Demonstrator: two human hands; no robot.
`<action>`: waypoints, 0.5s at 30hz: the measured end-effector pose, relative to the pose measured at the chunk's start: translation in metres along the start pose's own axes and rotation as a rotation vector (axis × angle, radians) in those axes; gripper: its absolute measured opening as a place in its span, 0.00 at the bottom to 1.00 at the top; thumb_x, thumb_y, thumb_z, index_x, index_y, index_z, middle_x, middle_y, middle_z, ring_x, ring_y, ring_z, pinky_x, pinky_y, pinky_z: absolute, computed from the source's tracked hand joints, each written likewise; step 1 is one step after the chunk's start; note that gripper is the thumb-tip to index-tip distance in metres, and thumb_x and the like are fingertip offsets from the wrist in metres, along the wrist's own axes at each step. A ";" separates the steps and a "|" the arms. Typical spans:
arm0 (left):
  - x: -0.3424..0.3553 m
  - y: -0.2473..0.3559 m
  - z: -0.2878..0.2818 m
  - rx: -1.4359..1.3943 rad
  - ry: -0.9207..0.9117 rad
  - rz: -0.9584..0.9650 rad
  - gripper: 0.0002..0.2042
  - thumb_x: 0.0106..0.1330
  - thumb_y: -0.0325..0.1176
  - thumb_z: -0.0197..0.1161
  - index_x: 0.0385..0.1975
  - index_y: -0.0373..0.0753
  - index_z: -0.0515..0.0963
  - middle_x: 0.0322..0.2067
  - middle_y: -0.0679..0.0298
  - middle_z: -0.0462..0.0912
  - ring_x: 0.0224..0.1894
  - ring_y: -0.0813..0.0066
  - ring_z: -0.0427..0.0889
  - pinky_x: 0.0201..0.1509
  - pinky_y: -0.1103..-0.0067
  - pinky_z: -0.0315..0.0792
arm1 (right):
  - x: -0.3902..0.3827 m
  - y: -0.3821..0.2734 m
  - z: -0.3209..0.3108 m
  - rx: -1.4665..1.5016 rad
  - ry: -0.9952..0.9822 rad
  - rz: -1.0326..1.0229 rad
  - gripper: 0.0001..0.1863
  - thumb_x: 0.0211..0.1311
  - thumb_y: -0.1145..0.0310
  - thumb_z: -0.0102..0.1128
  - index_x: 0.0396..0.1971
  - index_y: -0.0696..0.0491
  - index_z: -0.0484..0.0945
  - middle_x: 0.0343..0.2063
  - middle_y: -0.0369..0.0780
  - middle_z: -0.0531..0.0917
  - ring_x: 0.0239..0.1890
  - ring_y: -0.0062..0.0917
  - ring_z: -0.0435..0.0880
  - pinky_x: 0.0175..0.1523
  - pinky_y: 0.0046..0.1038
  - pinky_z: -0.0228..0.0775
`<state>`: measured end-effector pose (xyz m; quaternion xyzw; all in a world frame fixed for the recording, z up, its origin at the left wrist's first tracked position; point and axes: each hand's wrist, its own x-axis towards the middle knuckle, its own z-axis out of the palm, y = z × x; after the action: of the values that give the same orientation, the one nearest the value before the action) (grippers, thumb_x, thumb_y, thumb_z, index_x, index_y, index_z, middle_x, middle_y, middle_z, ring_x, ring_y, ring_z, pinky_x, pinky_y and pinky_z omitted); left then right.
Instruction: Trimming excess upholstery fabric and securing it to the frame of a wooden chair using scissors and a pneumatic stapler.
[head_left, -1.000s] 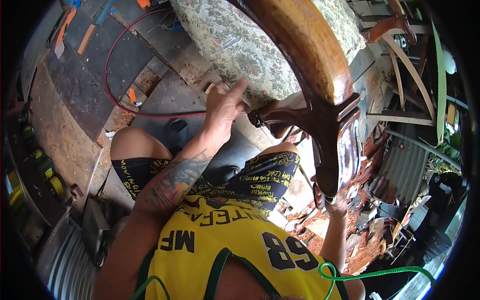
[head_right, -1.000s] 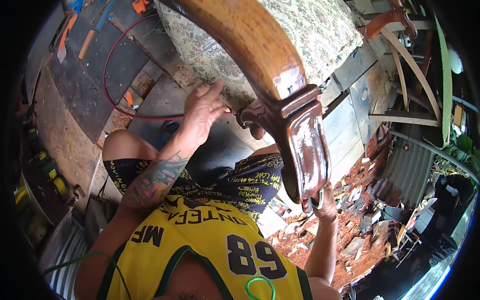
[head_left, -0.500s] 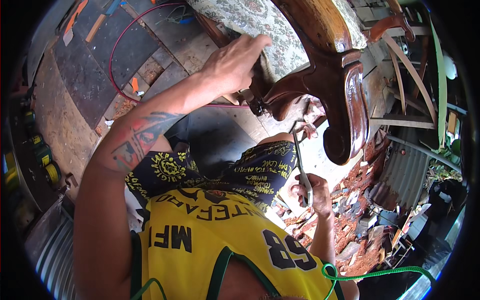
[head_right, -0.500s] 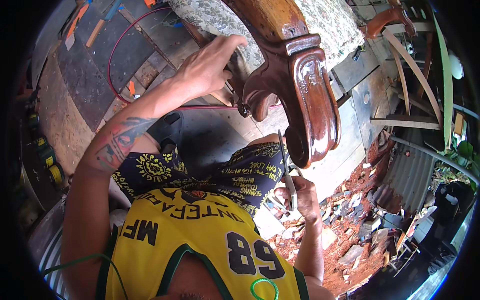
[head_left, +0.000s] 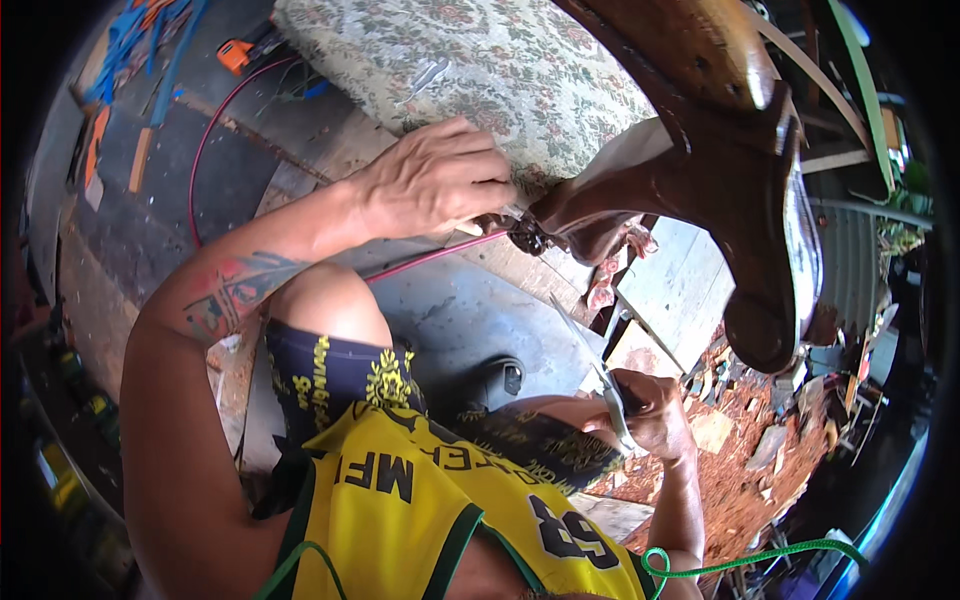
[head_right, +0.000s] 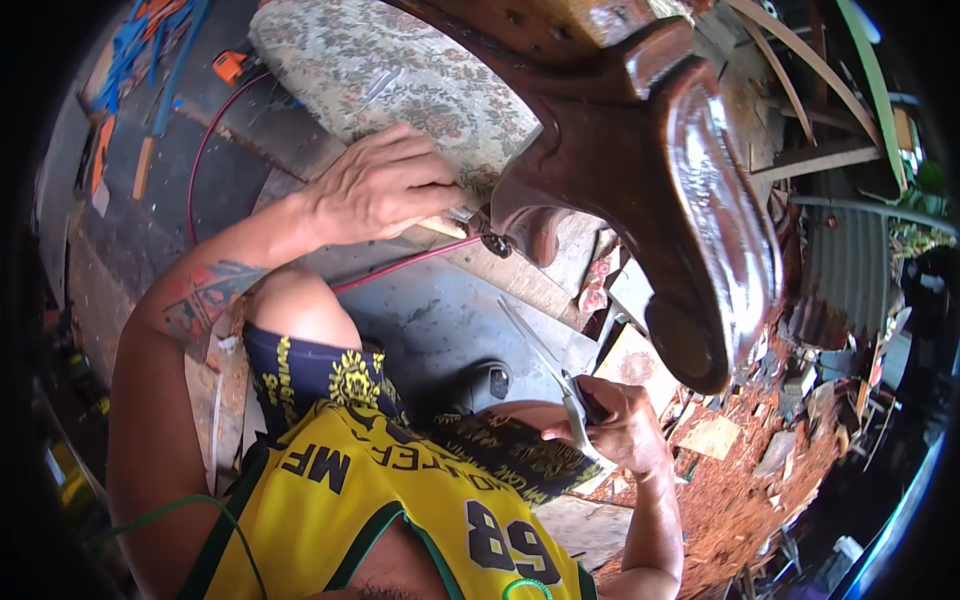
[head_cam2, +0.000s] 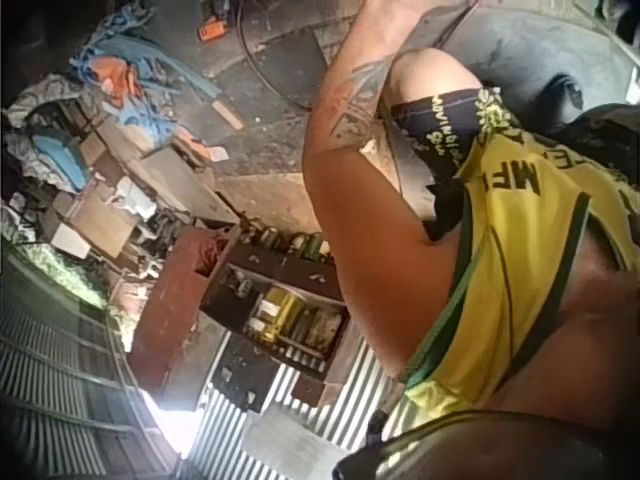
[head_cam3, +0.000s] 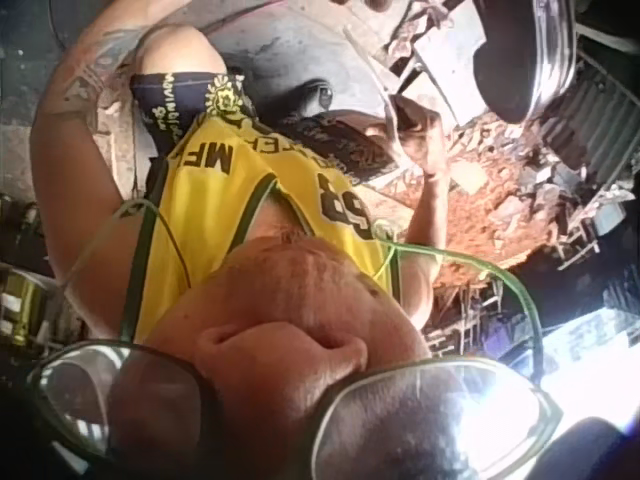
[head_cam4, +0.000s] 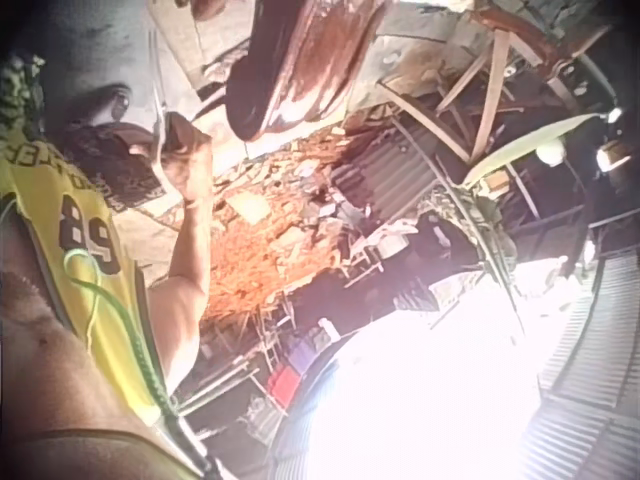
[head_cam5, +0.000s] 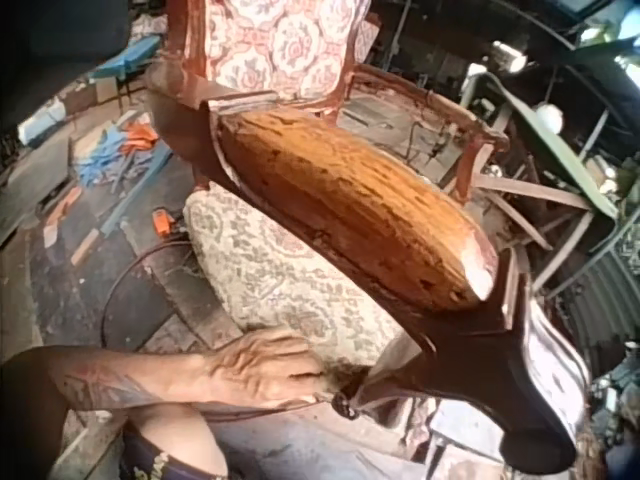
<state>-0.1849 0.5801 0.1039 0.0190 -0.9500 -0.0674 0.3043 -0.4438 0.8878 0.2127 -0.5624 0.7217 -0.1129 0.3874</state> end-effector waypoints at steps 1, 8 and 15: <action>-0.002 -0.003 -0.001 0.042 0.031 0.044 0.13 0.55 0.39 0.73 0.39 0.42 0.85 0.36 0.67 0.81 0.40 0.67 0.80 0.50 0.71 0.72 | 0.005 -0.002 0.007 0.005 0.020 0.009 0.34 0.40 0.55 0.90 0.45 0.60 0.85 0.20 0.32 0.81 0.22 0.12 0.73 0.28 0.21 0.66; -0.009 -0.017 0.015 -0.013 0.183 0.096 0.19 0.52 0.45 0.75 0.40 0.42 0.85 0.36 0.68 0.81 0.38 0.69 0.80 0.48 0.72 0.73 | 0.018 -0.041 0.042 0.293 -0.060 0.094 0.35 0.36 0.57 0.92 0.44 0.62 0.86 0.24 0.34 0.86 0.23 0.12 0.77 0.28 0.21 0.70; -0.008 -0.025 0.012 -0.093 0.236 0.118 0.14 0.54 0.39 0.73 0.39 0.42 0.86 0.37 0.68 0.83 0.38 0.69 0.81 0.45 0.70 0.74 | 0.034 -0.048 0.061 1.161 -0.082 0.211 0.27 0.57 0.60 0.81 0.45 0.66 0.82 0.20 0.37 0.82 0.16 0.18 0.80 0.20 0.18 0.72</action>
<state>-0.1856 0.5573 0.0866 -0.0432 -0.9030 -0.0908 0.4177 -0.3695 0.8577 0.1864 -0.1875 0.5783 -0.4285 0.6685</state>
